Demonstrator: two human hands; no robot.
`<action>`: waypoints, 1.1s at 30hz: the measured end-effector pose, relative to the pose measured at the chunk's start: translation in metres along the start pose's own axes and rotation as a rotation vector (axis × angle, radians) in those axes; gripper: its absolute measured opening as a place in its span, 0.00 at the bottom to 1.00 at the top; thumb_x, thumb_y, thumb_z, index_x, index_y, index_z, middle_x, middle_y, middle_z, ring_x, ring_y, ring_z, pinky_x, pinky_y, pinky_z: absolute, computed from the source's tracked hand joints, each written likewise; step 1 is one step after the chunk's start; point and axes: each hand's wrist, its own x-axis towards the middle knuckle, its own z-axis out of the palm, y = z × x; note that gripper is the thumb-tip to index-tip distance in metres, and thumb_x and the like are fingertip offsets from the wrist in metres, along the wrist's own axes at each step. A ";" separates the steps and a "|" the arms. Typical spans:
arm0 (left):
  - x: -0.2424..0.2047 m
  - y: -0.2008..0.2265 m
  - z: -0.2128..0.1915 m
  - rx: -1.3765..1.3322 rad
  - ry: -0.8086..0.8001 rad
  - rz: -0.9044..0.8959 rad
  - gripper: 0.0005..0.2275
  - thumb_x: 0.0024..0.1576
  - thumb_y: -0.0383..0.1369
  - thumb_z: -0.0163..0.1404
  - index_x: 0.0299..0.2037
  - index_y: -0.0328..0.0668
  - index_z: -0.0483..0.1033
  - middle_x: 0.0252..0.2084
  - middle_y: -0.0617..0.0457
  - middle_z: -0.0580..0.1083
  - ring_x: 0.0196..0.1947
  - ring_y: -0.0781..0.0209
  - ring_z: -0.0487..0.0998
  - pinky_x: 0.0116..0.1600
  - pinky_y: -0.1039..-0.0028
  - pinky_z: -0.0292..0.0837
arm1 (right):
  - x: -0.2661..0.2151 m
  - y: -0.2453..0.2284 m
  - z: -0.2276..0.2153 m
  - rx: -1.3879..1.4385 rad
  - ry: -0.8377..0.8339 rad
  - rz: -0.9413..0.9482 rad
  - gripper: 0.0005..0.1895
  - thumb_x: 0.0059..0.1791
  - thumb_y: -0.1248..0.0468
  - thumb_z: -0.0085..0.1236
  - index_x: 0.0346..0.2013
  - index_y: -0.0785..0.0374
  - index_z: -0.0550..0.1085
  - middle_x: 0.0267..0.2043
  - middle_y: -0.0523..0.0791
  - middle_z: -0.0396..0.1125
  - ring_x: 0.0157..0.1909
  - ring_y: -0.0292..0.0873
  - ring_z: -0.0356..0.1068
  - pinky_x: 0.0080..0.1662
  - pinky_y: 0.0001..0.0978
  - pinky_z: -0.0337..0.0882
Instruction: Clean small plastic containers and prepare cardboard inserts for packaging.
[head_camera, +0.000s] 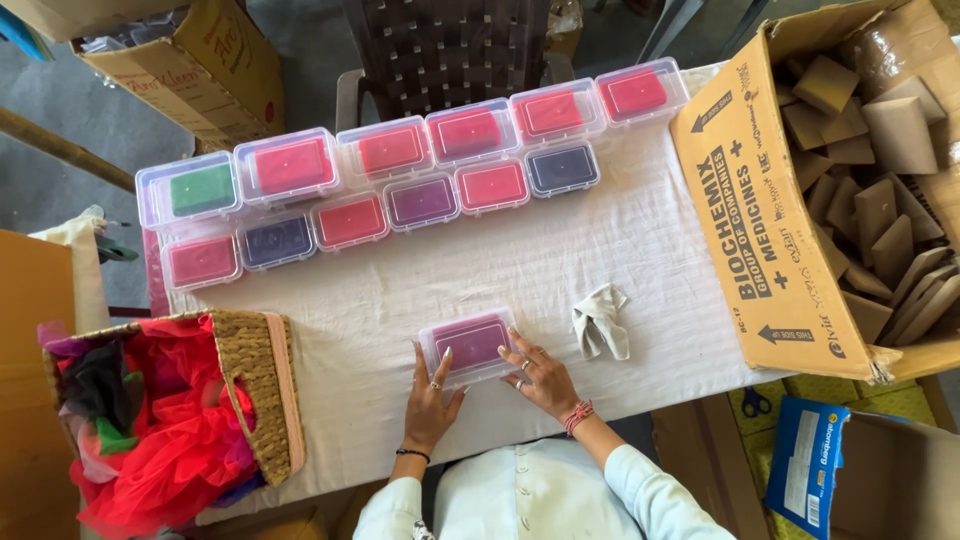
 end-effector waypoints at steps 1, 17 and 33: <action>0.000 0.000 0.000 0.011 0.004 0.004 0.40 0.48 0.34 0.65 0.71 0.55 0.57 0.75 0.26 0.44 0.71 0.26 0.56 0.63 0.55 0.71 | -0.001 0.001 0.001 0.000 0.004 0.002 0.32 0.42 0.57 0.69 0.61 0.49 0.72 0.73 0.43 0.56 0.65 0.46 0.67 0.58 0.35 0.74; 0.000 0.000 0.000 0.027 0.014 0.001 0.39 0.49 0.36 0.65 0.71 0.55 0.58 0.75 0.27 0.45 0.69 0.28 0.60 0.60 0.58 0.75 | -0.003 -0.002 0.005 -0.008 0.032 0.018 0.31 0.42 0.57 0.69 0.60 0.50 0.72 0.73 0.41 0.57 0.62 0.45 0.69 0.56 0.34 0.75; -0.013 -0.015 0.012 0.119 0.122 0.026 0.42 0.59 0.51 0.50 0.75 0.37 0.41 0.76 0.31 0.45 0.75 0.32 0.49 0.74 0.50 0.51 | 0.001 -0.008 -0.001 0.066 0.024 0.024 0.32 0.42 0.62 0.69 0.60 0.54 0.72 0.71 0.45 0.59 0.61 0.48 0.69 0.57 0.36 0.73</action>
